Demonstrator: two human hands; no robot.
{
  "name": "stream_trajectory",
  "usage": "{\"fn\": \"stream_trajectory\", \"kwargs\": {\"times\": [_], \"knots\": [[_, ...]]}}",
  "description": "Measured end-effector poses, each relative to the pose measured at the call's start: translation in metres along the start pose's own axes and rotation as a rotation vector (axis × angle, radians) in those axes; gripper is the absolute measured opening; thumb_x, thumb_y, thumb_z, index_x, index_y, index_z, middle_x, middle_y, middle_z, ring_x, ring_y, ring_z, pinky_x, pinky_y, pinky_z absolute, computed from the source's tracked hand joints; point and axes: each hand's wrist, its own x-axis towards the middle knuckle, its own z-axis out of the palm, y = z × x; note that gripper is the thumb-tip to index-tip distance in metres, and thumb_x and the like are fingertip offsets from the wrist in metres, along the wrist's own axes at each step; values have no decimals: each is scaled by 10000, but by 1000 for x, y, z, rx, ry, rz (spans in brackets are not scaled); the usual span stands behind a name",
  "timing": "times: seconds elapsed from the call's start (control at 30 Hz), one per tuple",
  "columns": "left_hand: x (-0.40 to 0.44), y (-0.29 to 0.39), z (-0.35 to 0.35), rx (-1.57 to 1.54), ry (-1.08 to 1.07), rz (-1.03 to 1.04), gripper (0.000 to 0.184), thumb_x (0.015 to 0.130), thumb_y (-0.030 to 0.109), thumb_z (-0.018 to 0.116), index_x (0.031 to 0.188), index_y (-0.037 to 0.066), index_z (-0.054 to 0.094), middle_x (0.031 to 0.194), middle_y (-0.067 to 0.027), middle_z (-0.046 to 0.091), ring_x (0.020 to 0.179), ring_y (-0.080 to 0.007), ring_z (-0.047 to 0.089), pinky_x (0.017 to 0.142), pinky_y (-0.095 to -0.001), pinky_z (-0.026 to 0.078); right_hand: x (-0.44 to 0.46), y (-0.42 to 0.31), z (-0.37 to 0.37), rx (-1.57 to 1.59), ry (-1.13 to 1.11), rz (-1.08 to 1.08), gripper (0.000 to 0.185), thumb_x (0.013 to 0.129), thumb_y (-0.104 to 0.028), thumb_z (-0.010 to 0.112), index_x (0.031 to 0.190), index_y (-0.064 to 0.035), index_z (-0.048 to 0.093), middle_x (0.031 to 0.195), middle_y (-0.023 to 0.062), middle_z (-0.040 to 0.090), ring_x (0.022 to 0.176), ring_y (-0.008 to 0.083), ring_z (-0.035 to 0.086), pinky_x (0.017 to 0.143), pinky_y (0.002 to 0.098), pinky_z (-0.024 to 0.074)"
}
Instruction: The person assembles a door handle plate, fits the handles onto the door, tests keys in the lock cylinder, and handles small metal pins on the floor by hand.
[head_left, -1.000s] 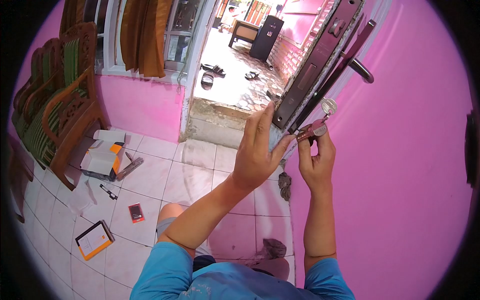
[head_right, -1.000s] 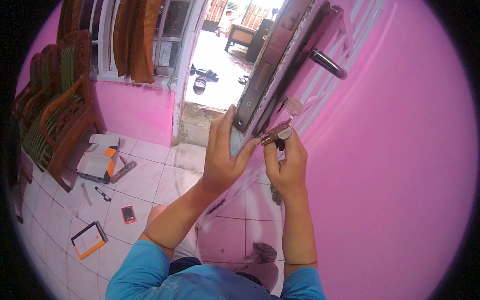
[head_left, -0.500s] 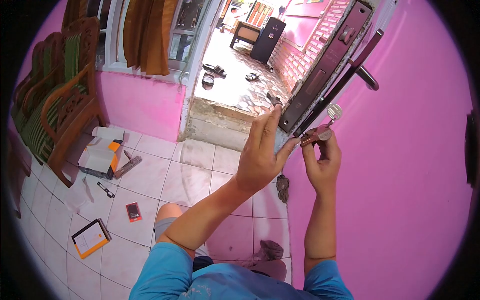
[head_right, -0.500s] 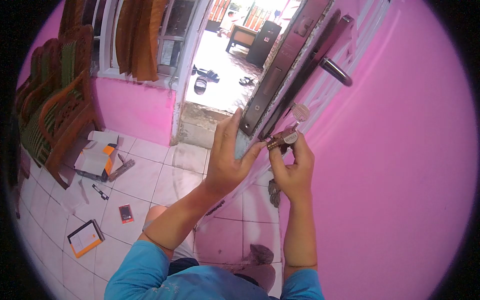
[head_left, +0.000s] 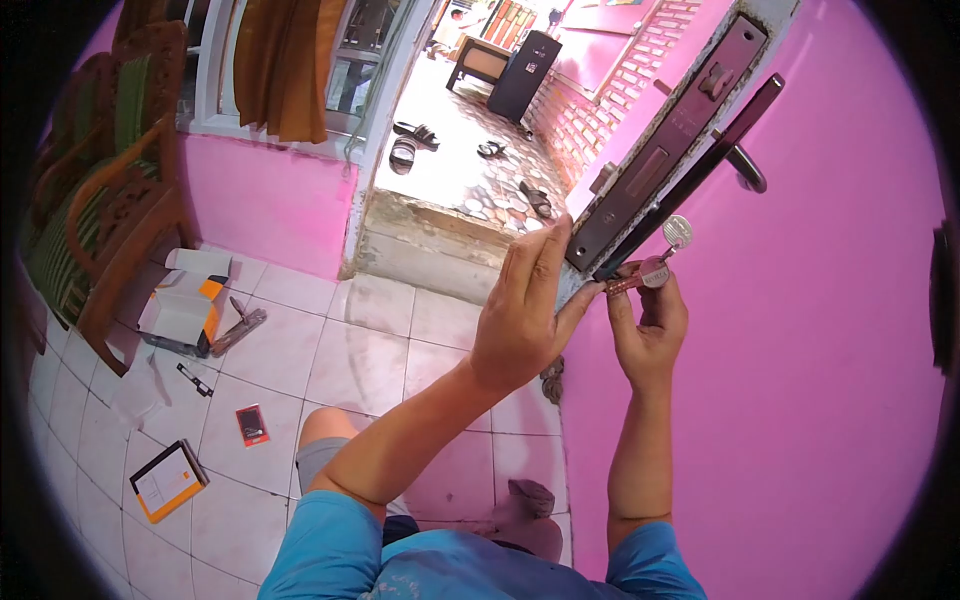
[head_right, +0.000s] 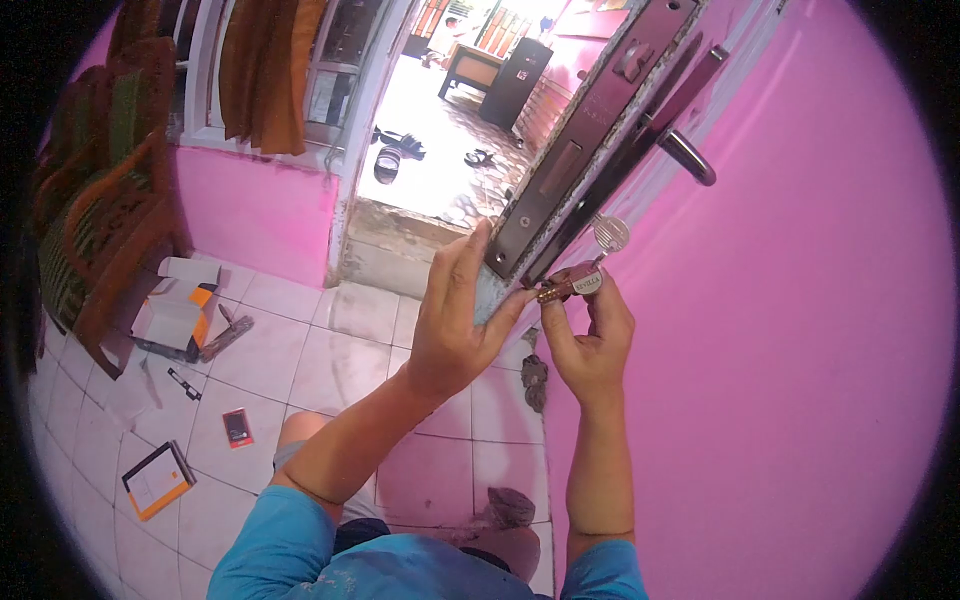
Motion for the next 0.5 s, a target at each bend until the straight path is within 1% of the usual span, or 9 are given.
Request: {"fn": "stream_trajectory", "kwargs": {"times": [0.2, 0.27, 0.5], "knots": [[0, 0, 0, 10, 11, 19, 765, 842, 60, 775, 1458, -119, 358, 1272, -254, 525, 1133, -372, 575, 968, -416, 480, -6, -1, 3, 118, 56, 40, 150, 884, 50, 655, 1016, 25, 588, 979, 89, 657, 914, 154, 621, 863, 299, 497], [1, 1, 0, 17, 11, 6, 767, 833, 54, 780, 1453, -122, 365, 1251, -253, 527, 1108, -369, 574, 952, -415, 479, -7, -2, 4, 206, 78, 111, 160, 893, 45, 652, 1036, 24, 585, 996, 83, 653, 934, 150, 622, 879, 300, 495], [1, 3, 0, 20, 3, -2, 766, 831, 51, 779, 1454, -121, 367, 1226, -241, 525, 1101, -360, 569, 950, -408, 475, -10, 2, 5, 215, 60, 122, 180, 900, 43, 655, 1065, 28, 584, 1025, 74, 646, 970, 150, 620, 912, 307, 492]]}}
